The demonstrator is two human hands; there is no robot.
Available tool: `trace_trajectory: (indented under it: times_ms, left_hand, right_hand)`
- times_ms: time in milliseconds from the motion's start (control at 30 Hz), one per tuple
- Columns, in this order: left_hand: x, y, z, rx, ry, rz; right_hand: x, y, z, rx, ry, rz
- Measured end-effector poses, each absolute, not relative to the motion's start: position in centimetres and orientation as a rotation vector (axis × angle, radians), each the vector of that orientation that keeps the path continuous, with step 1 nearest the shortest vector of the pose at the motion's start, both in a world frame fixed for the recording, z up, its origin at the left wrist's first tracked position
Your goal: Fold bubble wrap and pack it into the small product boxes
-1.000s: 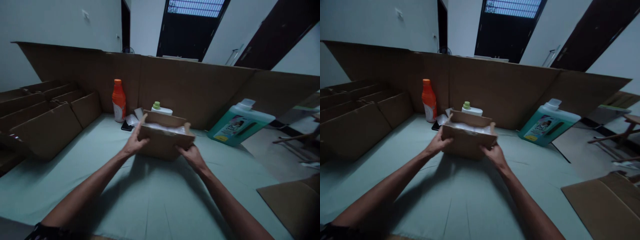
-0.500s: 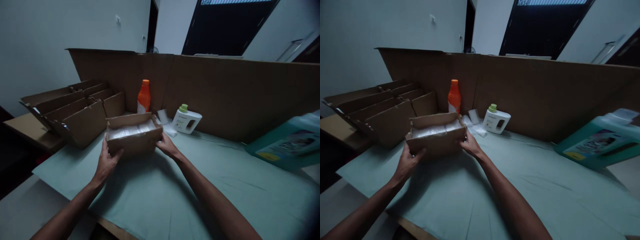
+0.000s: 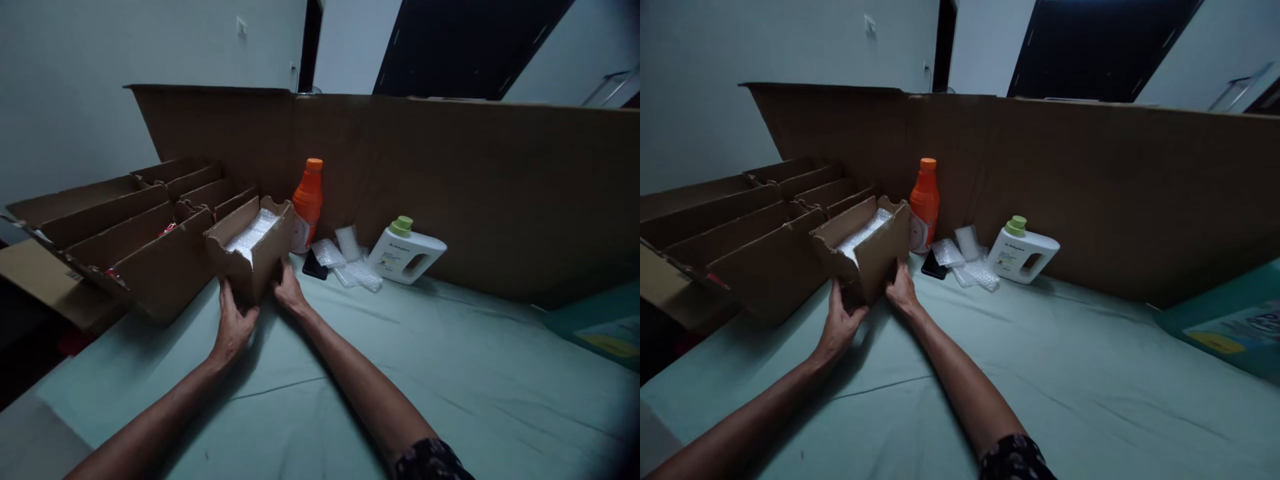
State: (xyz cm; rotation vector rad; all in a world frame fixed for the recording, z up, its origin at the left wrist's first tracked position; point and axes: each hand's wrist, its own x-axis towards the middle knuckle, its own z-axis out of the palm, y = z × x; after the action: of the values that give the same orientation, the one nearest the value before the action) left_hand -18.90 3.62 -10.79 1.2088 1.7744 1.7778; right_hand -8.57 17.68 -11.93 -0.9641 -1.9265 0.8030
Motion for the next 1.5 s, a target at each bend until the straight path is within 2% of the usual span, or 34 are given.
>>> trace_trajectory:
  times_ms: [167,333,700,1000,1167,1333,1500]
  left_hand:
    - [-19.3,10.1,-11.5,1.175,1.835,1.739]
    - [-20.2,13.4,-12.7,1.248,1.878,1.665]
    - [-21.5,13.0,-12.3,1.347,1.966,1.546]
    - [-21.4,12.7,-11.7,1.382,2.063,1.539]
    - [-20.7,10.9,-10.7,1.523,2.073,1.549]
    - [-17.4,9.9,-10.5,1.784,1.930,1.396]
    - [-13.6,14.0,-11.0,1.836,1.862,1.210]
  right_hand:
    - [-10.4,22.4,-12.1,-0.945,-1.965,0.758]
    - [-10.2,23.1,-12.5,-0.954,-1.997,0.747]
    - [-7.9,21.9,-11.1,-1.075,-1.892,0.596]
    - [1.6,26.8,-10.5,-1.337,-1.725,0.516]
    - [4.6,26.5,-10.6,-1.328,-1.779,0.447]
    - [4.5,25.2,-11.6,-1.349,-1.830,0.385]
    - [4.3,25.3,-12.0,-1.394,-1.872,0.379]
